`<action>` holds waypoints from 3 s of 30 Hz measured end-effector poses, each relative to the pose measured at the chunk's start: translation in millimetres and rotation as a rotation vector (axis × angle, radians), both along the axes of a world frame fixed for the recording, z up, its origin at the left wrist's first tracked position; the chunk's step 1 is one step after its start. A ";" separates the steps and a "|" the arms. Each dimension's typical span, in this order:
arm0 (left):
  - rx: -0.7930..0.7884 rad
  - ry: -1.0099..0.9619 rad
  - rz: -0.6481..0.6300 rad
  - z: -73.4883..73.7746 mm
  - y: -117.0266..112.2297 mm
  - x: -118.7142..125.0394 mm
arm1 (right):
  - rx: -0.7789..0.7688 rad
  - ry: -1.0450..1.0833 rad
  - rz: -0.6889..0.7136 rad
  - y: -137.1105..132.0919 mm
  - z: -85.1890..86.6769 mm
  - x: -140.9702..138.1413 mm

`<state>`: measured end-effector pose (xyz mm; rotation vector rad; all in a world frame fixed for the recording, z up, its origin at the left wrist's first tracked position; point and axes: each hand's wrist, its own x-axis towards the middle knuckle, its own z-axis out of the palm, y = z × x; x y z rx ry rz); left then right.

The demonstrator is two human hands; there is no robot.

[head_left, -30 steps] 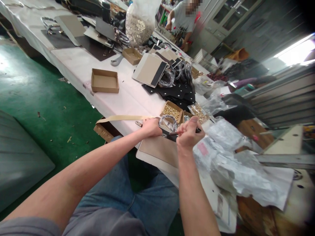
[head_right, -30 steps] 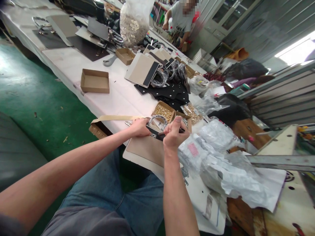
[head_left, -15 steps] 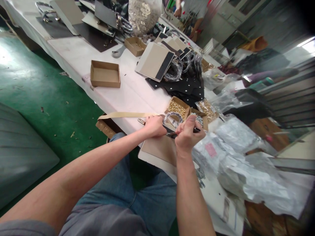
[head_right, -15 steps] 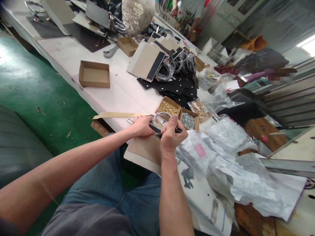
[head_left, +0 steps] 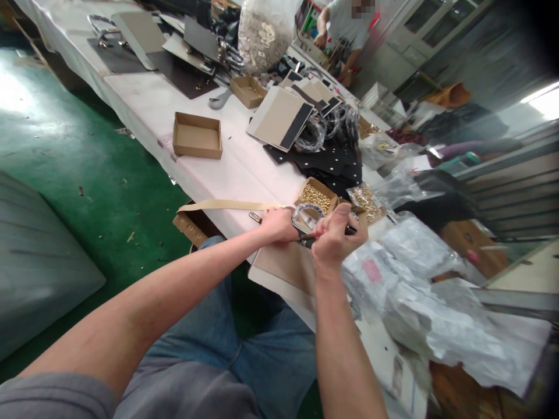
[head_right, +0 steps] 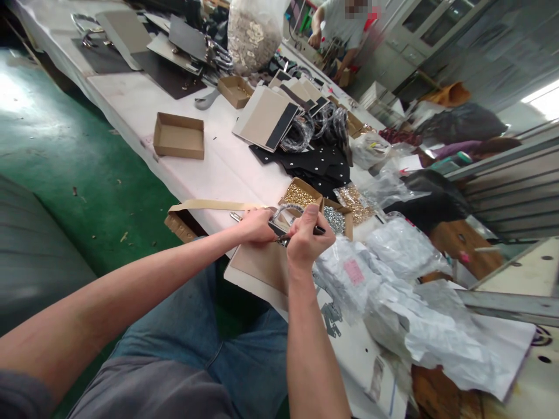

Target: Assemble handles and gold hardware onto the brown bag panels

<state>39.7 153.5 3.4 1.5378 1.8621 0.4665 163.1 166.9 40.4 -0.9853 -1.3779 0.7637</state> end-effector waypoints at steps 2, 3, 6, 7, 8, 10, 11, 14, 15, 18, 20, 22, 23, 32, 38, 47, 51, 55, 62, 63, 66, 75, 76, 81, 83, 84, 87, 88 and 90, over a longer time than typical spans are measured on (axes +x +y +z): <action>-0.002 -0.007 0.001 -1.5 0.0 -0.5 | -0.007 -0.029 0.018 0.5 -3.4 -3.0; -0.002 -0.011 -0.003 -2.1 0.0 -0.8 | -0.010 -0.035 0.027 1.1 -5.5 -4.1; 0.014 -0.027 -0.013 -2.7 -0.1 -2.0 | -0.001 -0.034 0.034 2.4 -10.8 -6.7; 0.018 -0.033 -0.013 -2.8 0.0 -2.5 | 0.006 -0.038 0.031 2.2 -11.9 -7.6; 0.018 -0.039 -0.012 -2.8 0.3 -2.9 | 0.013 -0.047 0.025 1.4 -12.8 -8.6; 0.009 -0.049 -0.013 -3.1 1.6 -3.6 | 0.024 -0.070 -0.001 -2.4 -14.3 -10.3; 0.004 -0.054 -0.016 -3.4 2.4 -3.7 | 0.027 -0.081 -0.017 -5.3 -15.1 -10.9; -0.008 -0.057 -0.020 -4.3 4.8 -2.7 | 0.038 -0.112 -0.062 -14.1 -18.7 -11.4; -0.011 -0.052 -0.015 -4.4 5.0 -2.1 | 0.041 -0.115 -0.074 -15.4 -19.7 -11.1; -0.006 -0.033 -0.003 -3.6 3.4 -0.5 | 0.004 -0.071 -0.063 -7.6 -16.8 -7.2; 0.010 -0.024 -0.005 -2.5 2.0 -0.8 | -0.059 0.017 -0.004 4.8 -6.4 1.5; 0.017 -0.025 -0.008 -1.3 1.7 -2.3 | -0.087 0.112 0.038 14.1 9.9 17.8; 0.013 -0.030 -0.006 -0.7 2.1 -3.2 | -0.086 0.140 0.036 14.8 18.5 28.8; 0.222 -0.019 0.036 15.9 -7.4 7.7 | -0.295 -0.780 -0.297 -58.1 22.8 129.4; 0.334 -0.258 0.052 40.1 -30.9 13.6 | -0.584 -0.899 -0.216 -50.1 -5.2 159.6; 0.298 -0.324 -0.105 73.4 -89.1 5.0 | -0.436 -0.507 -0.102 -58.7 0.2 164.2; 0.172 -0.380 -0.103 75.2 -124.7 3.3 | -0.294 -0.443 -0.095 -83.8 10.9 166.6; 0.226 -0.583 -0.206 64.9 -163.8 9.6 | -0.172 -0.440 -0.154 -113.4 5.3 176.0; 0.477 -0.347 -0.342 34.8 -219.8 24.4 | 0.101 -0.272 -0.033 -148.0 1.9 176.0; 0.520 -0.306 -0.344 33.5 -225.5 25.2 | 0.111 -0.255 -0.014 -150.6 2.9 175.6; 0.647 -0.182 -0.327 37.6 -238.6 26.7 | 0.118 -0.235 0.009 -156.9 4.2 177.6; 0.793 -0.117 -0.256 42.9 -248.9 36.8 | 0.104 -0.227 -0.003 -161.7 5.8 179.7; 0.794 -0.119 -0.254 41.8 -248.6 37.5 | 0.100 -0.226 -0.009 -161.6 5.9 179.8; 0.765 -0.156 -0.266 45.1 -246.5 37.3 | 0.061 -0.217 -0.009 -160.8 5.9 181.3; 0.710 -0.222 -0.289 49.9 -245.4 36.7 | 0.049 -0.208 -0.003 -159.2 6.9 180.1; 0.667 -0.285 -0.304 52.8 -244.8 36.6 | 0.047 -0.213 -0.005 -158.0 8.0 179.1; 0.457 -0.565 -0.309 62.7 -241.7 37.2 | 0.016 -0.316 -0.042 -152.5 14.0 175.7; 0.372 -0.652 -0.281 65.9 -240.0 37.5 | -0.008 -0.367 -0.059 -149.9 17.1 174.4; 0.231 -0.761 -0.205 71.0 -235.1 37.5 | -0.077 -0.463 -0.090 -143.0 24.4 171.2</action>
